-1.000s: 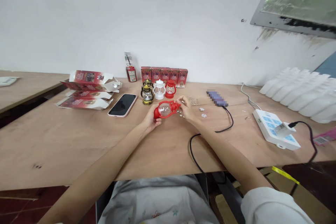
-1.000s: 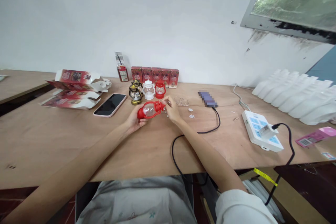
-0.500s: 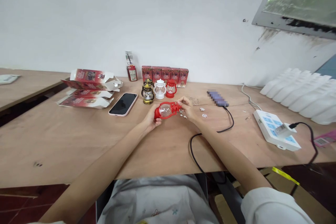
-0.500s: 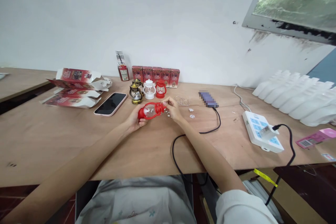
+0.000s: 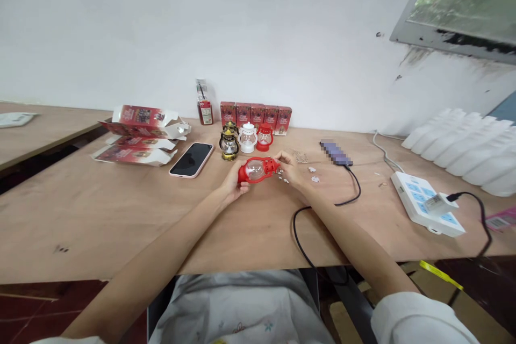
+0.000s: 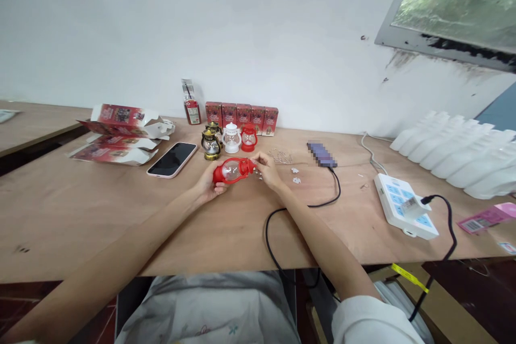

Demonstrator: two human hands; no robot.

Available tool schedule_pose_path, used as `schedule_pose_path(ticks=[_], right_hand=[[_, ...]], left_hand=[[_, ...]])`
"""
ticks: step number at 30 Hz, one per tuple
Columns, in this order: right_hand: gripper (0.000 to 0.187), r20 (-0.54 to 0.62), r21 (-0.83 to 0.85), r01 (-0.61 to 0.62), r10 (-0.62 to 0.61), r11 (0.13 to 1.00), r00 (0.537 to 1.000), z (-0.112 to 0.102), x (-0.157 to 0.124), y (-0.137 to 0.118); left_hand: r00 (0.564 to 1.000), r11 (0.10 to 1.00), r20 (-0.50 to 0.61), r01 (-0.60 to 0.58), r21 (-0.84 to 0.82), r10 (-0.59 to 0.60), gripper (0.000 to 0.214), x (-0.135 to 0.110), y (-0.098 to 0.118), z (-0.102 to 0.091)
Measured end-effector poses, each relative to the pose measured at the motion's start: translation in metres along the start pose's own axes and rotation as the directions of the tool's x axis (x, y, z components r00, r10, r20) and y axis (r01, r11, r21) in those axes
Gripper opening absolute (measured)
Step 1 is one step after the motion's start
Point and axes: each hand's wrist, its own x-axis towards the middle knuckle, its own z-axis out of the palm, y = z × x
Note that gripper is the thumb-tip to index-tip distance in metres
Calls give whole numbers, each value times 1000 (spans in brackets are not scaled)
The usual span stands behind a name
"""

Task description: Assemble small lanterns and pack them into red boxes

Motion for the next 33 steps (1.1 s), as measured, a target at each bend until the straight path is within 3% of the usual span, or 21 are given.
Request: schedule_pose_path(ticks=[6,9,12,17,22,27,33], right_hand=[[24,32,-51,-15,16,999,999,2,1,5],[19,-12,-190,104,-108,976,994,1,2,3],[15,-35,-375,239,-271,896,962,-1,3,-2],[14,11,-456,308,-341,835,940,-2,0,-7],[17,49,-515,339,-368,787,929,-4,1,-3],[16,62,-613,349,-397,708,916,-11,6,5],[21,-3,-740,294,-441,605,898,-12,8,6]], left_hand=[[999,998,21,-36,-51,37,26,3,-1,-2],[999,998,16,-44,-47,44,26,3,-1,-2],[998,998,13,-61,-32,61,25,2,1,-2],[997,997,-1,-72,-7,72,24,0,3,-1],[995,995,-15,-95,29,96,23,1,2,-1],[969,967,-63,-234,97,240,17,3,-2,0],[926,926,-118,-339,162,360,27,4,-4,1]])
